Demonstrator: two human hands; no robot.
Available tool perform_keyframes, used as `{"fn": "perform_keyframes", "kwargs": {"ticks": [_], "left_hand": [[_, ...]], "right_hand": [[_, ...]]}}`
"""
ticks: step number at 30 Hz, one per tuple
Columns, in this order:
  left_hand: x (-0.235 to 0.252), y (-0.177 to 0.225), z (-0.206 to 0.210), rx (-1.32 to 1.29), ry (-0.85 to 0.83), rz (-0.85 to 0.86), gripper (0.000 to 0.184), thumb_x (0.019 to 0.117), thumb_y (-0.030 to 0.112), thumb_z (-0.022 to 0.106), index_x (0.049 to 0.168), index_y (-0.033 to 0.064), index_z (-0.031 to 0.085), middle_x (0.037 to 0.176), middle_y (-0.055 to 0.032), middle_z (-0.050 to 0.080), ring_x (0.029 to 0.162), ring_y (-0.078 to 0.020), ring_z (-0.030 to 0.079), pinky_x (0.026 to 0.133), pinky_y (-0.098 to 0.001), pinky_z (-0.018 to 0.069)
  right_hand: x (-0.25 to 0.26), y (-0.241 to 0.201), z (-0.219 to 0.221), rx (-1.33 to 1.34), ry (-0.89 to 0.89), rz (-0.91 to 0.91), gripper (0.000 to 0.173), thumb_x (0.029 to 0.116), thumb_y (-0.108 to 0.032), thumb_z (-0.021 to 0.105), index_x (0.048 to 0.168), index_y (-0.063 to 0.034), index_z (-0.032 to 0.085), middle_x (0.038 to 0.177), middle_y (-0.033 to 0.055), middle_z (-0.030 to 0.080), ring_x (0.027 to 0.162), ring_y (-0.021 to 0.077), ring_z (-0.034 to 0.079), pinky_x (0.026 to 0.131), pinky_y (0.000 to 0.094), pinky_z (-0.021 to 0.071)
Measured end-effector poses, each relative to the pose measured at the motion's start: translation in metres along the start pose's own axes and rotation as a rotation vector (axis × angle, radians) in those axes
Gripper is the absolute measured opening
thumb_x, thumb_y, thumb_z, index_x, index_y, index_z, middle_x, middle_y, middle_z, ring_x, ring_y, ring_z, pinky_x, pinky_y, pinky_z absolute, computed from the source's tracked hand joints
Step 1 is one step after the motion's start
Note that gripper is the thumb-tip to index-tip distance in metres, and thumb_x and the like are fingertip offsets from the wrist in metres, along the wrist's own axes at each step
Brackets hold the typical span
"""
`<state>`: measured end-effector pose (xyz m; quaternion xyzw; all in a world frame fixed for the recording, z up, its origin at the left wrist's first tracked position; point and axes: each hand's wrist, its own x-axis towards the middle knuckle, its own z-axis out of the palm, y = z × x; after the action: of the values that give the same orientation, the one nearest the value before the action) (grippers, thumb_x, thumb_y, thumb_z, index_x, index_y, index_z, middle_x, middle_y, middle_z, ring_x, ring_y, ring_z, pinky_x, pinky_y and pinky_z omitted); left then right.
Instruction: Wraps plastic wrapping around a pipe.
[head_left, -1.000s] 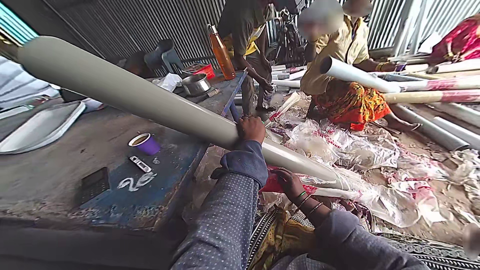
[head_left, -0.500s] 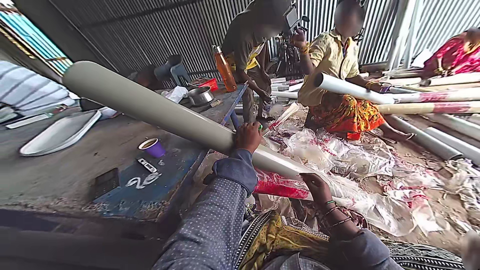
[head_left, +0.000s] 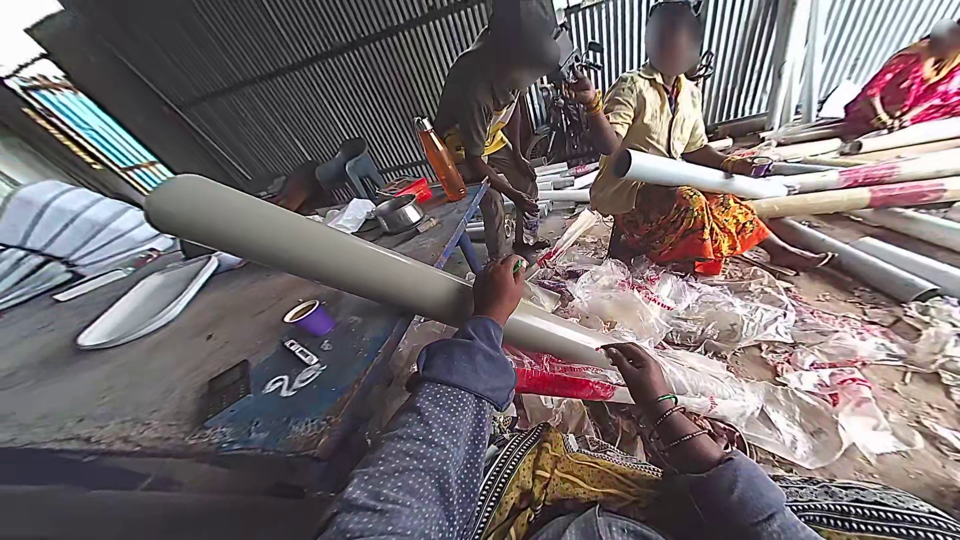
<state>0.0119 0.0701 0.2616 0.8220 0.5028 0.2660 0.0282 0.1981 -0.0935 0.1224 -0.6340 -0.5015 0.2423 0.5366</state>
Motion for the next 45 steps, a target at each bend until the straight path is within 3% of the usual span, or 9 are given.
{"fn": "perform_keyframes", "kwargs": {"ticks": [6,13,17,20,26,30,35,41,45], "left_hand": [[-0.038,0.03,0.001,-0.307,-0.107,-0.033,0.036,0.1117,0.022,0.044,0.129,-0.0005,0.066,0.113,-0.0217,0.072,0.11,-0.0364,0.069,0.102,-0.0559,0.0493],[-0.113,0.05,0.038,-0.766,-0.123,0.029,0.032,0.1096,0.015,0.043,0.119,-0.0024,0.068,0.093,-0.0034,0.07,0.082,-0.0052,0.064,0.081,-0.0242,0.0526],[-0.14,0.052,0.04,-0.931,-0.095,-0.041,0.029,0.109,0.012,0.043,0.114,-0.0028,0.068,0.09,0.0013,0.068,0.082,0.0007,0.061,0.079,-0.0181,0.0504],[-0.152,0.051,0.039,-1.022,-0.051,-0.097,0.03,0.1093,0.011,0.043,0.114,-0.0051,0.067,0.1,-0.0044,0.069,0.091,-0.0018,0.063,0.086,-0.0195,0.0517],[-0.172,0.046,0.039,-1.054,-0.005,-0.114,0.035,0.11,0.014,0.038,0.115,-0.0055,0.067,0.11,-0.009,0.069,0.105,-0.0062,0.063,0.097,-0.0239,0.0495],[-0.179,0.046,0.04,-1.093,-0.039,-0.162,0.039,0.1116,0.015,0.033,0.119,-0.0066,0.064,0.114,-0.011,0.069,0.109,-0.0072,0.063,0.101,-0.0254,0.0482],[-0.183,0.046,0.04,-1.137,-0.03,-0.183,0.038,0.1117,0.014,0.033,0.12,-0.0069,0.064,0.116,-0.0109,0.069,0.11,-0.0066,0.062,0.102,-0.0249,0.0481],[-0.186,0.047,0.041,-1.174,-0.006,-0.144,0.036,0.1105,0.013,0.036,0.12,-0.0091,0.063,0.114,-0.0116,0.067,0.106,-0.0051,0.061,0.098,-0.0228,0.0485],[-0.19,0.048,0.042,-1.175,-0.025,-0.153,0.036,0.1108,0.013,0.038,0.121,-0.0102,0.063,0.115,-0.0137,0.067,0.106,-0.0065,0.062,0.099,-0.0237,0.0484]], "right_hand": [[-0.002,-0.007,-0.005,0.026,0.034,0.003,0.016,0.099,-0.005,0.064,0.106,0.006,0.073,0.116,0.0216,0.067,0.097,0.0196,0.066,0.086,0.0295,0.0535],[-0.009,-0.016,-0.003,0.125,-0.003,-0.003,0.015,0.0967,-0.003,0.065,0.107,0.0061,0.072,0.112,0.0169,0.066,0.094,0.0133,0.064,0.086,0.0272,0.0529],[-0.017,-0.023,0.005,0.192,-0.024,-0.059,0.02,0.0944,0.0,0.063,0.112,0.0073,0.068,0.108,0.015,0.067,0.089,0.008,0.063,0.081,0.0222,0.0521],[-0.024,-0.028,0.007,0.044,-0.058,-0.185,0.019,0.0951,-0.002,0.062,0.109,0.0055,0.073,0.106,0.0173,0.068,0.092,0.0143,0.064,0.084,0.0263,0.0519],[-0.033,-0.044,0.001,-0.222,-0.216,-0.205,0.029,0.1035,-0.019,0.059,0.101,0.0049,0.075,0.104,0.0194,0.071,0.091,0.0261,0.067,0.084,0.0421,0.0521],[-0.036,-0.045,0.003,-0.238,-0.247,-0.264,0.025,0.1,-0.017,0.063,0.1,0.0069,0.072,0.105,0.0214,0.069,0.087,0.0247,0.066,0.079,0.0364,0.0536],[-0.043,-0.05,0.008,-0.203,-0.312,-0.289,0.025,0.0957,-0.006,0.062,0.116,0.0072,0.068,0.094,0.0176,0.071,0.084,0.022,0.068,0.08,0.0369,0.0542],[-0.049,-0.052,0.011,-0.067,-0.309,-0.268,0.022,0.0977,-0.014,0.063,0.102,0.0043,0.074,0.112,0.0166,0.071,0.097,0.0128,0.067,0.084,0.0247,0.0527],[-0.048,-0.049,0.012,-0.069,-0.333,-0.282,0.017,0.0935,-0.004,0.066,0.105,0.0061,0.073,0.11,0.0195,0.07,0.096,0.0181,0.066,0.083,0.0288,0.0539]]}}
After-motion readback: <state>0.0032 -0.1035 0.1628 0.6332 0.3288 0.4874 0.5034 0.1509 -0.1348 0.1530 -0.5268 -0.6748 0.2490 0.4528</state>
